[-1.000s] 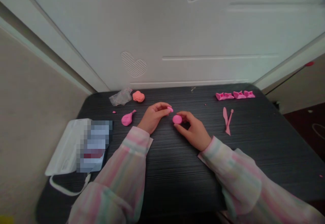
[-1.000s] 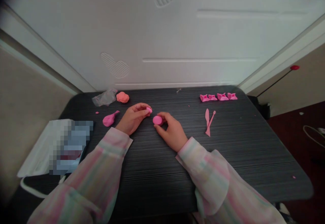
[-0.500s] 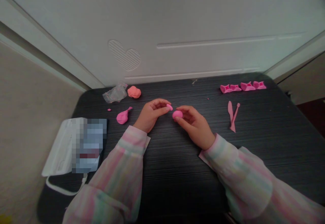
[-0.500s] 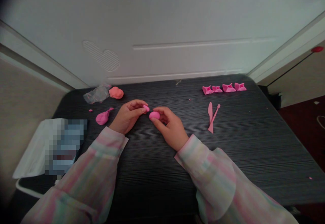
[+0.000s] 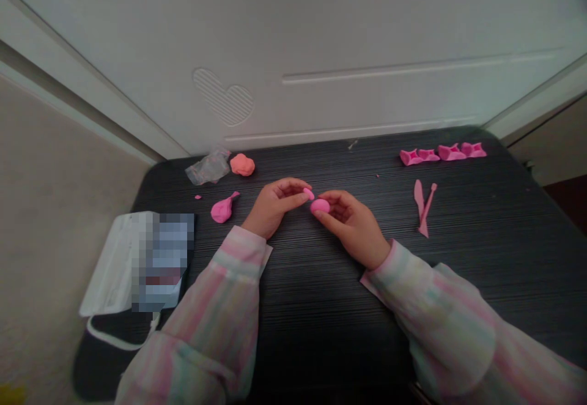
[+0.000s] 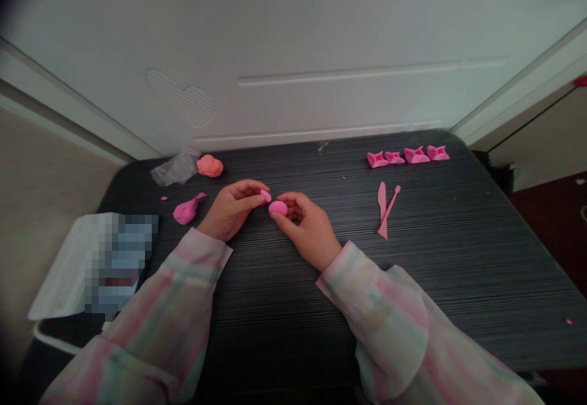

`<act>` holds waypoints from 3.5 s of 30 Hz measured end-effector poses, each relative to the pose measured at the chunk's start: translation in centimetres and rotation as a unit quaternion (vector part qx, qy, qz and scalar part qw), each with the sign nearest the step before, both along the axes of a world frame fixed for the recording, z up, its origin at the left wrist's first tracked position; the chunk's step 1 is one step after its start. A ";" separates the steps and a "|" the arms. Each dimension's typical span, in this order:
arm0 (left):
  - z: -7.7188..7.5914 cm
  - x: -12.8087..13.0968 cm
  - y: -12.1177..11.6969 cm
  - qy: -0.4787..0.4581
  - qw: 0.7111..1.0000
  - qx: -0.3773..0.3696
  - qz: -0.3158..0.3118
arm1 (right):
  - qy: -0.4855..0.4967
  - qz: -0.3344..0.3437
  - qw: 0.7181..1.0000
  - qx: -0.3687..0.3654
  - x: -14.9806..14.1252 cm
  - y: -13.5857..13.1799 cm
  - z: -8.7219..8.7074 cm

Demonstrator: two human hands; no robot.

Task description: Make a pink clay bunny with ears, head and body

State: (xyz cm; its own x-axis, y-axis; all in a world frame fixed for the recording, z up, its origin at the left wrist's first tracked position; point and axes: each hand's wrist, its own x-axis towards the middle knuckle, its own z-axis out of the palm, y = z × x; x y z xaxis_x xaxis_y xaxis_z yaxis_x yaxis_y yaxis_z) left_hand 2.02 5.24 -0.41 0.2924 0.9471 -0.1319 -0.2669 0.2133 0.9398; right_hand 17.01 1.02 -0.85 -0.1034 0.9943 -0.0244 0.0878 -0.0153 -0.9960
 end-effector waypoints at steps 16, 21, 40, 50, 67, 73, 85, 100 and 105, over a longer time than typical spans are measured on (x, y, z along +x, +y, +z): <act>-0.1 -0.1 0.0 0.002 1.000 0.014 -0.014 | 0.012 0.000 1.000 -0.013 0.1 0.0 0.1; -0.2 -0.1 0.0 -0.006 1.000 0.015 -0.025 | 0.019 0.009 1.000 -0.018 0.1 0.1 0.2; -0.3 0.0 0.0 0.011 0.999 0.020 -0.036 | 0.028 0.002 0.999 -0.020 0.1 0.1 0.2; -0.3 -0.1 0.1 0.039 0.997 0.038 -0.051 | 0.016 0.002 1.000 -0.015 0.2 0.1 0.0; -0.4 -0.3 0.1 -0.008 0.998 0.016 -0.058 | -0.089 -0.034 0.995 0.038 0.0 -0.1 0.1; -0.6 -0.6 0.4 0.002 0.999 0.008 -0.042 | -0.273 0.011 0.951 0.144 0.6 0.2 0.0; -0.3 -0.5 0.2 -0.019 0.999 0.018 -0.046 | -0.338 0.020 0.921 0.191 0.6 0.2 0.0; -0.3 -0.5 0.1 0.007 0.999 0.019 -0.042 | -0.218 0.000 0.968 0.125 0.4 0.0 0.5; -0.3 -0.5 0.1 0.015 0.998 0.021 -0.053 | -0.148 0.005 0.985 0.094 0.4 0.1 0.6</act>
State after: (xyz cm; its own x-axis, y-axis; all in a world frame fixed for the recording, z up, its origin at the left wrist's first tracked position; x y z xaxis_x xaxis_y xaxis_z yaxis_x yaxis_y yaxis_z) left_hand 1.50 5.31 -0.66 0.3878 0.9160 -0.1028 -0.2169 0.1990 0.9557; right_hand 17.40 1.12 -0.25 -0.1295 0.9831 0.1292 0.3732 0.1691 -0.9122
